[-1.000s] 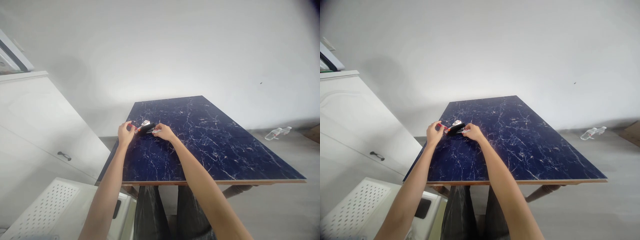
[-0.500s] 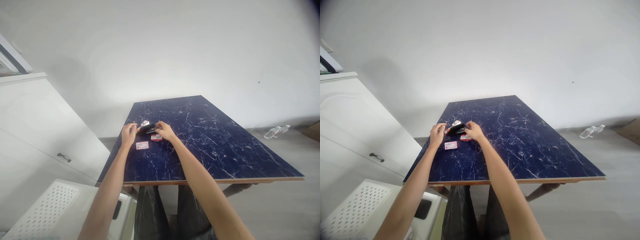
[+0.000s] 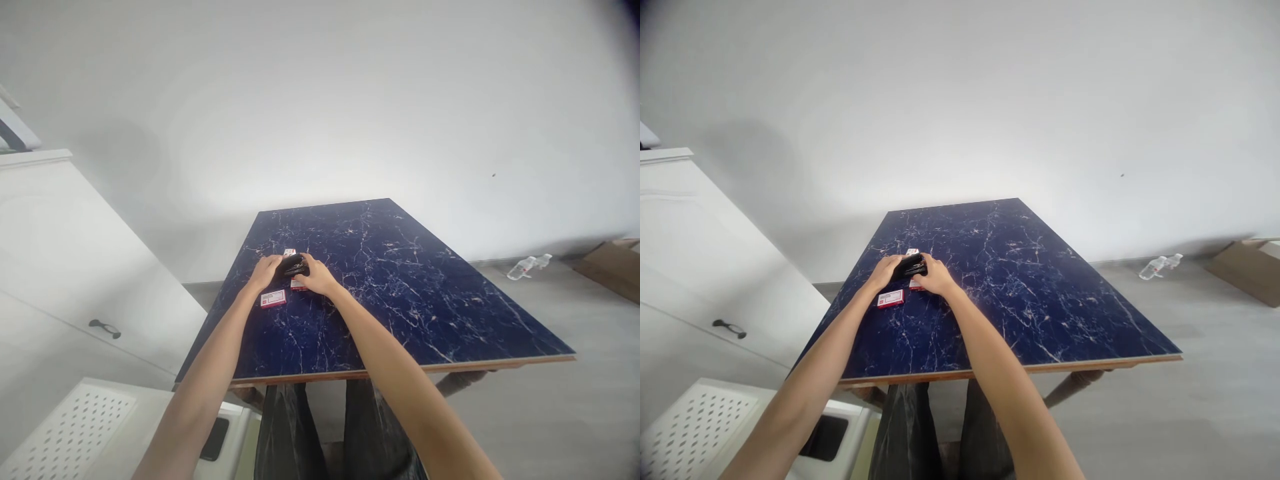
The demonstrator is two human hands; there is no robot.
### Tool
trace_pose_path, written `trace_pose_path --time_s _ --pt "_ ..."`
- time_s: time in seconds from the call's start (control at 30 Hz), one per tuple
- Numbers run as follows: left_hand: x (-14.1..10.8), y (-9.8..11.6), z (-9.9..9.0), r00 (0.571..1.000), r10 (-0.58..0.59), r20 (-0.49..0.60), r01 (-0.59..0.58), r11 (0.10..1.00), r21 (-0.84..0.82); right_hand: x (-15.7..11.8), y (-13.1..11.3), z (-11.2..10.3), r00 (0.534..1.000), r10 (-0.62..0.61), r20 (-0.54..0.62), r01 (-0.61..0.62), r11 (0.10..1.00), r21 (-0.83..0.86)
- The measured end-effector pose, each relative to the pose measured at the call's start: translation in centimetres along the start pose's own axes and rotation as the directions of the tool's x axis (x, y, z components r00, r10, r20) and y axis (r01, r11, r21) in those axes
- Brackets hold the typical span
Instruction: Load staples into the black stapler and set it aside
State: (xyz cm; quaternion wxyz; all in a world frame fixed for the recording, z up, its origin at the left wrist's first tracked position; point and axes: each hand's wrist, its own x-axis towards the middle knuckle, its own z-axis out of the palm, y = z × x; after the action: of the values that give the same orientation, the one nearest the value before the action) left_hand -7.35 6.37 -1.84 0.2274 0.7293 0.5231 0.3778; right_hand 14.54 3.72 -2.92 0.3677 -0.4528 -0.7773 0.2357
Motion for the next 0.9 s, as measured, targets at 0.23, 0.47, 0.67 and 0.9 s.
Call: trace_pose_path --time_s 0.23,0.47,0.67,0.9 --pt "-1.7 5.3 4.9 0.974 0.111 0.196 -0.133 0.986 0.103 -1.6 3.6 -6.5 0.995 0.017 0.100 -0.009 0.997 -0.079" --pt "-1.7 6.1 4.5 0.944 0.166 0.287 -0.170 0.985 -0.009 -4.2 6.0 -10.0 0.983 0.046 0.176 -0.059 0.996 0.069" --pt "-2.7 4.6 1.4 0.923 0.154 0.353 -0.154 0.988 -0.028 -4.2 5.2 -9.3 0.988 0.076 0.132 -0.073 0.997 -0.031" --pt "-2.6 4.1 2.1 0.942 0.097 0.323 -0.105 0.994 0.005 -4.3 4.7 -11.4 0.968 0.099 0.232 -0.083 0.993 -0.080"
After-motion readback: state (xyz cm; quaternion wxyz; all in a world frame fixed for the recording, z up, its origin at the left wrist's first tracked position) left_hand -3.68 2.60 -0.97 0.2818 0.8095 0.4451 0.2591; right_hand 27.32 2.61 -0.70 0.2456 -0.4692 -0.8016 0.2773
